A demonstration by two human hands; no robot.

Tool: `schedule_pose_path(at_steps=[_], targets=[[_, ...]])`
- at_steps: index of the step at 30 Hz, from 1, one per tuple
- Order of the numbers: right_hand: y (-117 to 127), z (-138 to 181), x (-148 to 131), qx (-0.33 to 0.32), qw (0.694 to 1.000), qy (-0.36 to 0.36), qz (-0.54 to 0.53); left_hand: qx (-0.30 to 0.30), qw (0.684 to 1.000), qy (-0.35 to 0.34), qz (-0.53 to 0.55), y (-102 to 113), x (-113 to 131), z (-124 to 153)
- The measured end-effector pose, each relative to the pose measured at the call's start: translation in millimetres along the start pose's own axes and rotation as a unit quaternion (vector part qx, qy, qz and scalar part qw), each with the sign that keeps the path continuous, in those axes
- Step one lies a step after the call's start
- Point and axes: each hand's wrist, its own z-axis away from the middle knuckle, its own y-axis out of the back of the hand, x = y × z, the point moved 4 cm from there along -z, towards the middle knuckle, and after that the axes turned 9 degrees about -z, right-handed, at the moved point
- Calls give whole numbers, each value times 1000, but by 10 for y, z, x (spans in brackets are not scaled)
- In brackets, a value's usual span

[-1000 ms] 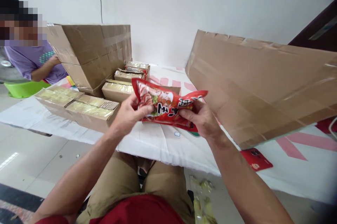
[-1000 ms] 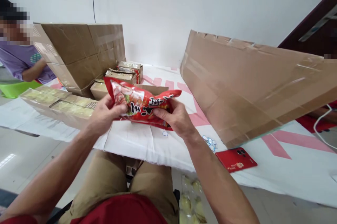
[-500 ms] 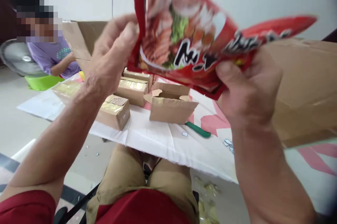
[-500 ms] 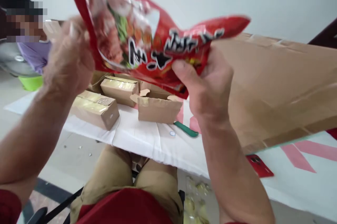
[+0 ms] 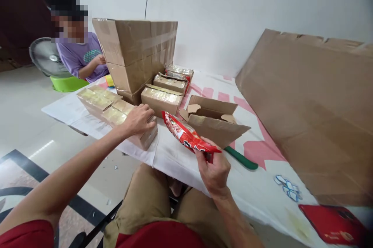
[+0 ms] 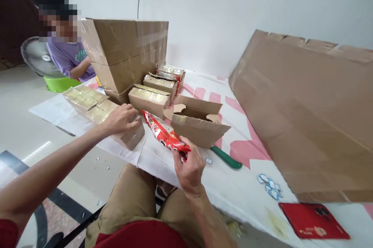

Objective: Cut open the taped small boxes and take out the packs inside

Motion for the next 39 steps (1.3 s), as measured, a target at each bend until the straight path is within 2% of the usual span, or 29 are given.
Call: schedule_pose_path(at_steps=[3, 7, 9, 12, 15, 18, 21, 23, 27, 32, 35, 39], targets=[[-250, -44, 26, 9, 999, 5, 32, 37, 999, 19, -22, 0, 39, 151], [-762, -116, 123, -5, 998, -59, 29, 78, 995, 54, -34, -12, 73, 263], [-1099, -192, 199, -52, 991, -119, 20, 80, 995, 60, -22, -29, 73, 250], [-1603, -366, 365, -141, 963, -228, 23, 66, 996, 56, 30, -27, 15, 156], [-1931, -530, 549, -183, 943, -277, 29, 23, 991, 39, 123, 10, -131, -11], [-1999, -511, 688, -203, 936, -286, 41, -39, 977, 62, 201, 13, -356, -220], [-1877, -330, 699, -213, 935, -278, 61, -84, 971, 92, 206, -62, -554, -422], [-1783, -202, 640, -221, 935, -268, 73, -122, 968, 85, 201, -149, -609, -537], [-1761, -79, 494, -257, 937, -228, 70, -201, 959, 29, 196, -286, -571, -714], [-1994, -145, 556, -311, 928, -195, 63, -248, 948, -40, 196, -341, -499, -893], [-2110, -188, 665, -322, 922, -202, 73, -270, 942, -52, 193, -404, -503, -1006], [-2226, -229, 758, -316, 918, -227, 80, -285, 939, -33, 187, -527, -554, -1180]])
